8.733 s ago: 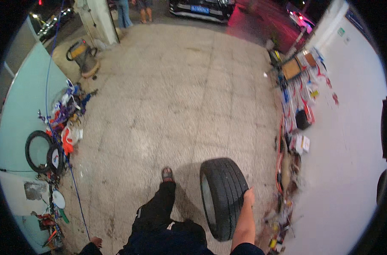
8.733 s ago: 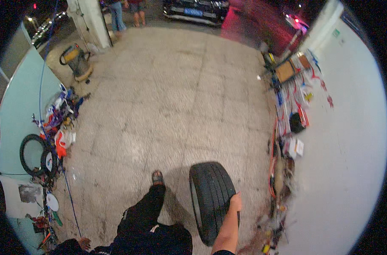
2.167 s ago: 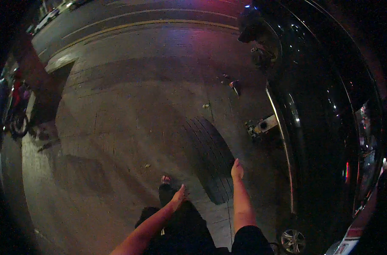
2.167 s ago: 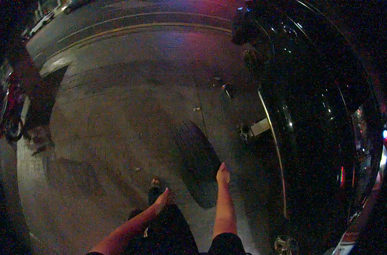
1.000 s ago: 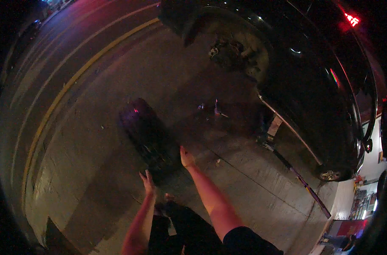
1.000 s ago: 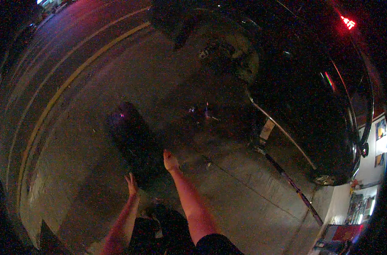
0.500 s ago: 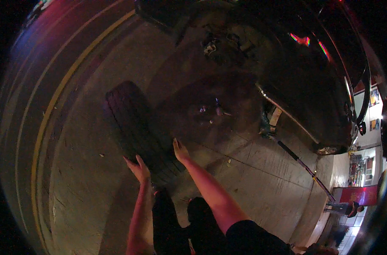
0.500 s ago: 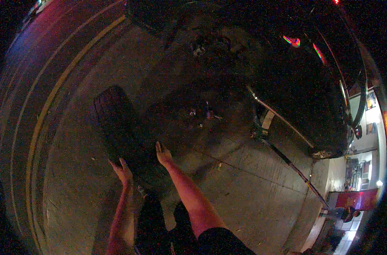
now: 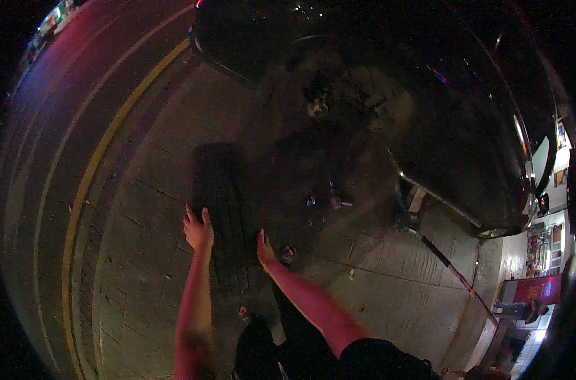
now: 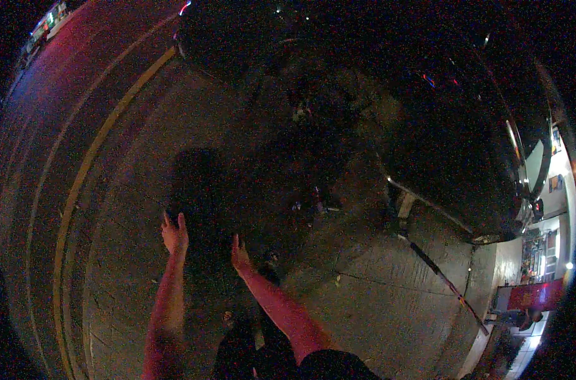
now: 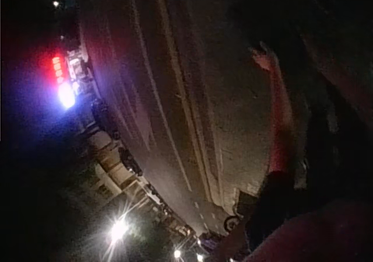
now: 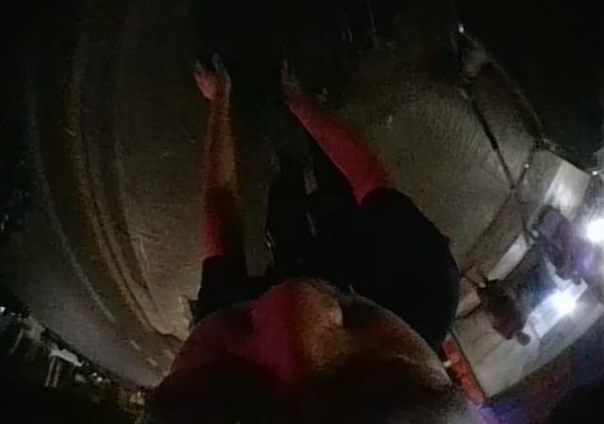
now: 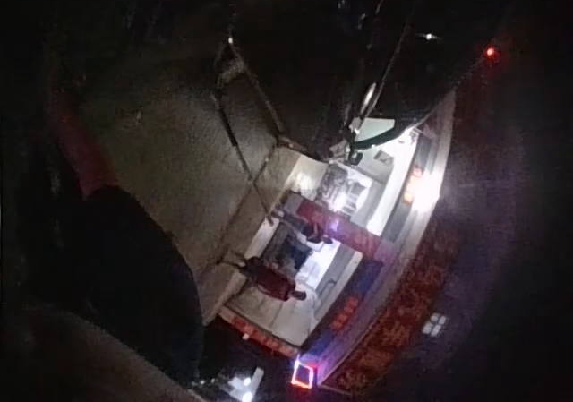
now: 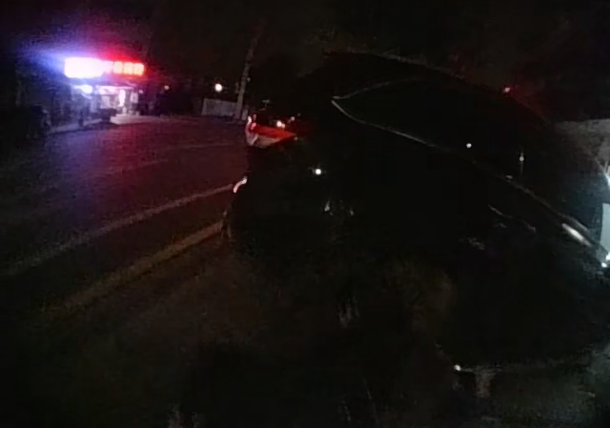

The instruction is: The person inflates a car tire with an air hose, marks the rim with a red marker, sprays the tread with a liquid from a spray bottle, then rolls the tire to a black SUV and mounts it onto the wheel hub, tightening the lug nuts by hand.

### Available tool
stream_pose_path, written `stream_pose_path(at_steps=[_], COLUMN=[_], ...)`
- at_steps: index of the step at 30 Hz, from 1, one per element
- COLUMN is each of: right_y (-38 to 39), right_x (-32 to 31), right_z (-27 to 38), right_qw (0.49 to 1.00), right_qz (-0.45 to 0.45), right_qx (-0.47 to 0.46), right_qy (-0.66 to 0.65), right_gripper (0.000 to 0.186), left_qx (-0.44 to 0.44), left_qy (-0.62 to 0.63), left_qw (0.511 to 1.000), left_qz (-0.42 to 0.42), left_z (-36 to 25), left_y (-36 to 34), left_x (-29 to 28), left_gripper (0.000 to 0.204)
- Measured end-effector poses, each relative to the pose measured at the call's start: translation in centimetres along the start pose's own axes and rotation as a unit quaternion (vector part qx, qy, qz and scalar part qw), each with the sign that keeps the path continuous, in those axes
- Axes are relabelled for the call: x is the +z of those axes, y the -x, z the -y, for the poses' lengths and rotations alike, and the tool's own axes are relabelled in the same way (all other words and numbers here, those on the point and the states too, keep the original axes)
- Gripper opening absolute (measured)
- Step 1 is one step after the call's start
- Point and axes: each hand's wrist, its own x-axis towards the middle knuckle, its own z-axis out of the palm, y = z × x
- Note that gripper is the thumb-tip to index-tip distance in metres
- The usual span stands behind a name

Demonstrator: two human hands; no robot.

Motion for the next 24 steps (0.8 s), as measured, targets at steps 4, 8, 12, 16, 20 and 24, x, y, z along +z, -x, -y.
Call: stream_pose_path(at_steps=[4, 8, 12, 16, 20, 24], right_y=[-3.9, -4.0, -5.8, -5.2, -4.5, -5.2], right_x=[-5.6, -4.5, -2.1, 15.4, 31.1, 24.1], right_z=[-3.2, -5.9, -3.6, 0.2, 5.8, 9.7], right_qw=[0.936, 0.883, 0.898, 0.943, 0.862, 0.952], right_qz=[0.132, 0.259, 0.255, -0.285, -0.405, -0.178], right_qx=[-0.001, 0.004, -0.11, -0.085, 0.062, -0.116], right_qy=[-0.327, -0.393, -0.342, 0.147, 0.298, 0.221], right_gripper=[0.057, 0.055, 0.06, 0.073, 0.089, 0.101], left_qx=[0.081, 0.118, 0.215, 0.213, 0.221, 0.097], left_qy=[-0.06, -0.129, -0.18, -0.236, -0.234, 0.153], left_qw=[0.995, 0.984, 0.958, 0.941, 0.909, 0.787], left_qz=[-0.003, 0.026, 0.067, 0.114, 0.266, 0.59], left_z=[-5.4, -10.4, -19.1, -23.6, -28.6, -33.9], left_y=[-3.9, -6.6, -8.4, -10.3, -13.9, -19.0], left_x=[1.3, 1.9, 6.5, 9.5, 14.2, 10.0], left_gripper=[0.068, 0.065, 0.065, 0.064, 0.076, 0.07])
